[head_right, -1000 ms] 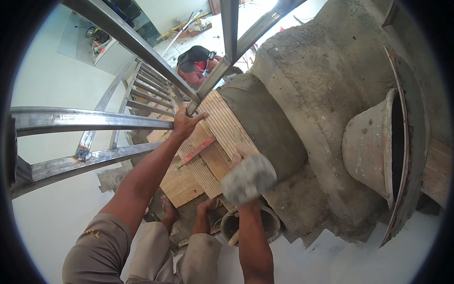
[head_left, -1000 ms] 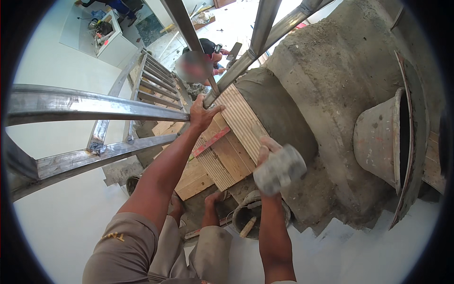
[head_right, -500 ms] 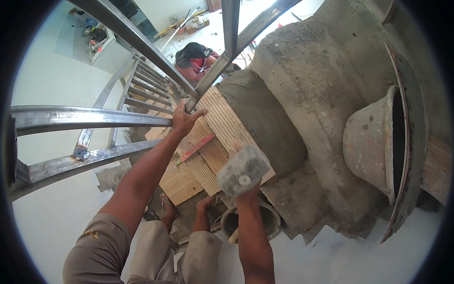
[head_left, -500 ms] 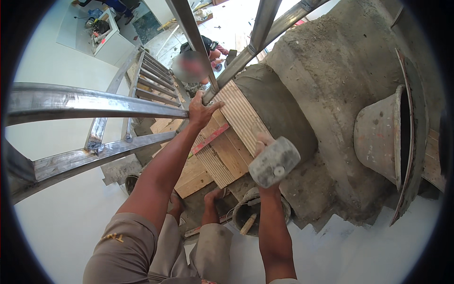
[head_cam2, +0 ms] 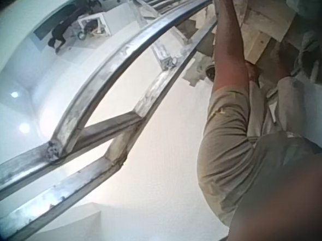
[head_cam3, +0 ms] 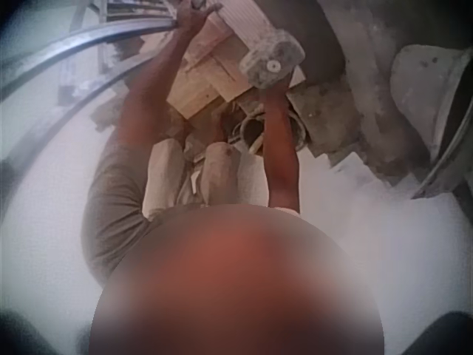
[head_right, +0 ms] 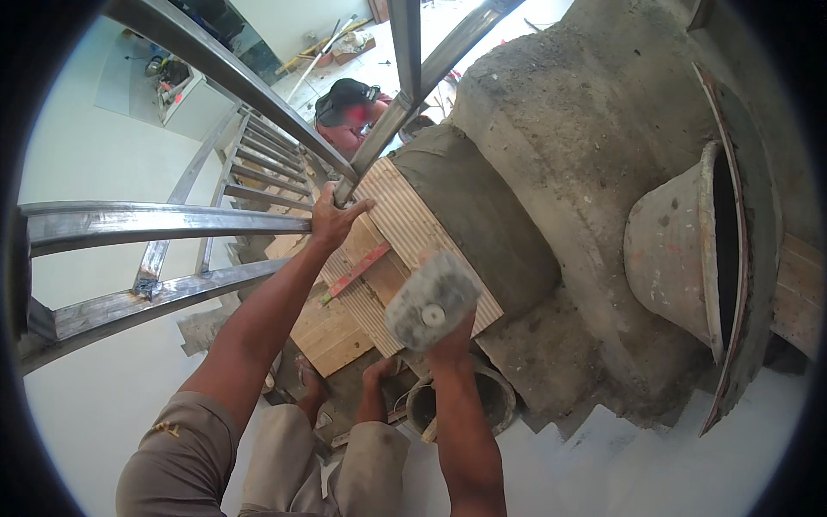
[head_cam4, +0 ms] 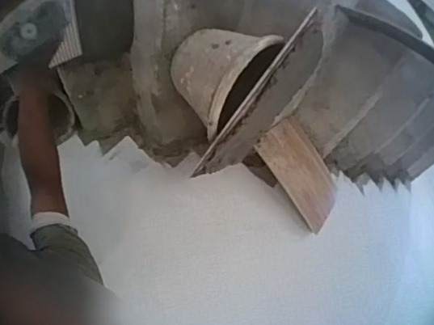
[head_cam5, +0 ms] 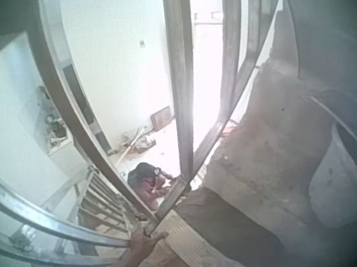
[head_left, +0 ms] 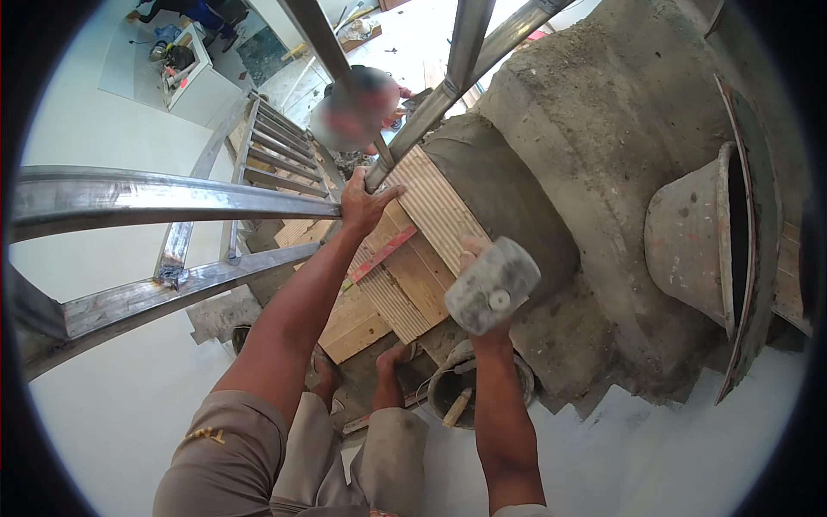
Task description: Apply cement and place ceramic tiles on a concrete staircase.
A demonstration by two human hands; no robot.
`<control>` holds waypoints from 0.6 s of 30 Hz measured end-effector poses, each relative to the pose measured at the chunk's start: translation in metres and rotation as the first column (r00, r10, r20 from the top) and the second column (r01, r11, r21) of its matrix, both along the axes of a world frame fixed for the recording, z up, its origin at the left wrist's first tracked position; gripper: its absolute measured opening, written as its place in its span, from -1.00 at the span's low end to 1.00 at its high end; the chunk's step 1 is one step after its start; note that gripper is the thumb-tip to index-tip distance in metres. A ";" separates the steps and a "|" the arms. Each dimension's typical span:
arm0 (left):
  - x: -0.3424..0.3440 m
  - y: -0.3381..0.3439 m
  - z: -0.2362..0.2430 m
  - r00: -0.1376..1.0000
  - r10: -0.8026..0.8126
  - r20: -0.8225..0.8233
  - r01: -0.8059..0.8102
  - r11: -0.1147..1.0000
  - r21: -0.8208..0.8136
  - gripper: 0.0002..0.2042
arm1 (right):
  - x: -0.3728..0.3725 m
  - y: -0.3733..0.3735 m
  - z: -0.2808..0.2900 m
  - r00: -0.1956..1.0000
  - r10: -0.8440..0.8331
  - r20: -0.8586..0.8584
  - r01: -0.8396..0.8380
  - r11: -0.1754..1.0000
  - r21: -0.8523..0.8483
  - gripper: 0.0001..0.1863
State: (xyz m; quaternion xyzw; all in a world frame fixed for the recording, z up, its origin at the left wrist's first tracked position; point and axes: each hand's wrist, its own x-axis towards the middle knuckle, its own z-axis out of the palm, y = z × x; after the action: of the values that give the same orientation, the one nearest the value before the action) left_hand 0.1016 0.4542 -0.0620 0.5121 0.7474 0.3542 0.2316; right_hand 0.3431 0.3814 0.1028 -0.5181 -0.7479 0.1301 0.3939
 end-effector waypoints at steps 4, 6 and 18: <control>-0.003 0.001 -0.004 1.000 -0.014 0.025 0.014 1.000 -0.013 -0.38 | -0.006 -0.002 -0.011 0.968 -0.058 -0.246 0.003 0.976 -0.216 -0.93; 0.000 0.000 -0.003 0.999 -0.021 0.024 0.022 0.999 -0.048 -0.38 | -0.001 -0.001 -0.019 0.979 0.032 -0.201 -0.037 0.999 -0.023 -0.91; -0.004 0.000 -0.005 1.000 -0.027 0.005 0.027 1.000 0.015 -0.38 | -0.003 -0.009 -0.025 0.951 -0.025 -0.310 -0.047 0.974 -0.224 -0.70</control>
State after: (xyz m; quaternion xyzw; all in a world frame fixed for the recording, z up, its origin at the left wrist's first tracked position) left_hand 0.0981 0.4547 -0.0675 0.5228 0.7371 0.3579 0.2348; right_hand 0.3404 0.3722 0.0773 -0.5289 -0.6596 0.2972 0.4437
